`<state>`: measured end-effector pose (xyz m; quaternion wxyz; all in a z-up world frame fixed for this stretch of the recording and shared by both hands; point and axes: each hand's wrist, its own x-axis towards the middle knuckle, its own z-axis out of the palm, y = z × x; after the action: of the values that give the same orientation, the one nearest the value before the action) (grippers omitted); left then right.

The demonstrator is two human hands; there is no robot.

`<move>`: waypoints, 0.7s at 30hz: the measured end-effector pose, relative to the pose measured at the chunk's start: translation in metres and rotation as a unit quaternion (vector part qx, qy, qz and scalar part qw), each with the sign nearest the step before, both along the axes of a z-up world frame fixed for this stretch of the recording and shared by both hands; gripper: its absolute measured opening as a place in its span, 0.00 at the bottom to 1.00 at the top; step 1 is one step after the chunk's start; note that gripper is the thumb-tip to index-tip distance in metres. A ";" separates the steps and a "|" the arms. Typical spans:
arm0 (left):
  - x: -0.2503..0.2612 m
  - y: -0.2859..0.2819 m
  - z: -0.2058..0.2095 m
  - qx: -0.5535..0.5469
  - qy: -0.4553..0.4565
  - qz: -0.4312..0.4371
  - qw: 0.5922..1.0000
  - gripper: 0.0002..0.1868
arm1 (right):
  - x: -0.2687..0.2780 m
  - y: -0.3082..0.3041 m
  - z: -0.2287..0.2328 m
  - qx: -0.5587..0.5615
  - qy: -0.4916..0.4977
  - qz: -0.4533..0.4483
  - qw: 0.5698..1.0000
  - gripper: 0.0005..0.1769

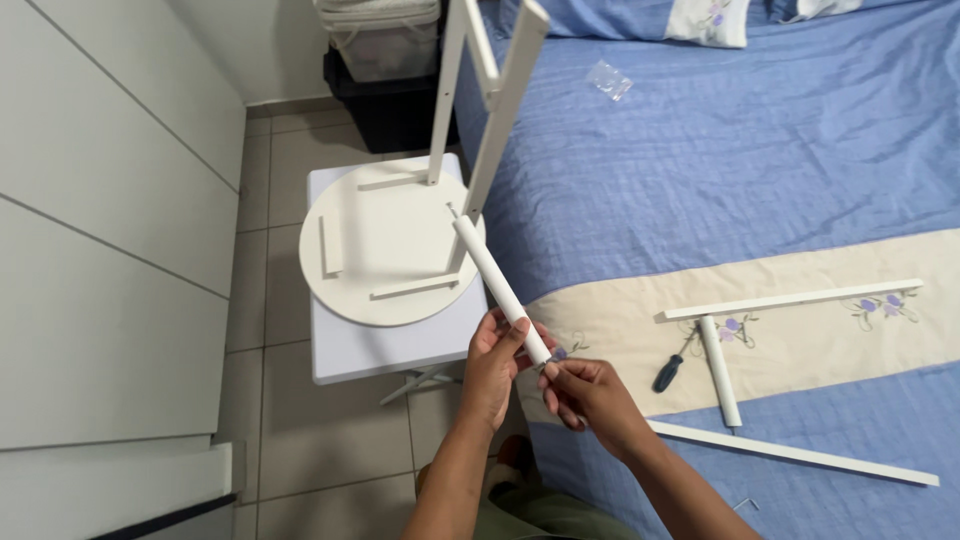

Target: The person assembles a white metal frame by inserting cylindrical rods into rectangular bars and securing them with screws and an Allen key. The person uses a small white stool as a work surface and places parts on the bed nearby.

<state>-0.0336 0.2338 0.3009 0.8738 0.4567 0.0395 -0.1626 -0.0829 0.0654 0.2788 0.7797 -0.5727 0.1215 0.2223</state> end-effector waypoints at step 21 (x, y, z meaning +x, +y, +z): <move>0.023 0.116 0.026 0.046 -0.023 0.049 0.997 0.22 | 0.009 0.144 0.014 -0.190 -0.144 -0.088 0.967 0.16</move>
<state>-0.0111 0.3497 0.3265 0.8594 0.4975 0.0493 -0.1068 -0.0739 0.2097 0.2926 0.6822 -0.7234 0.0982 0.0405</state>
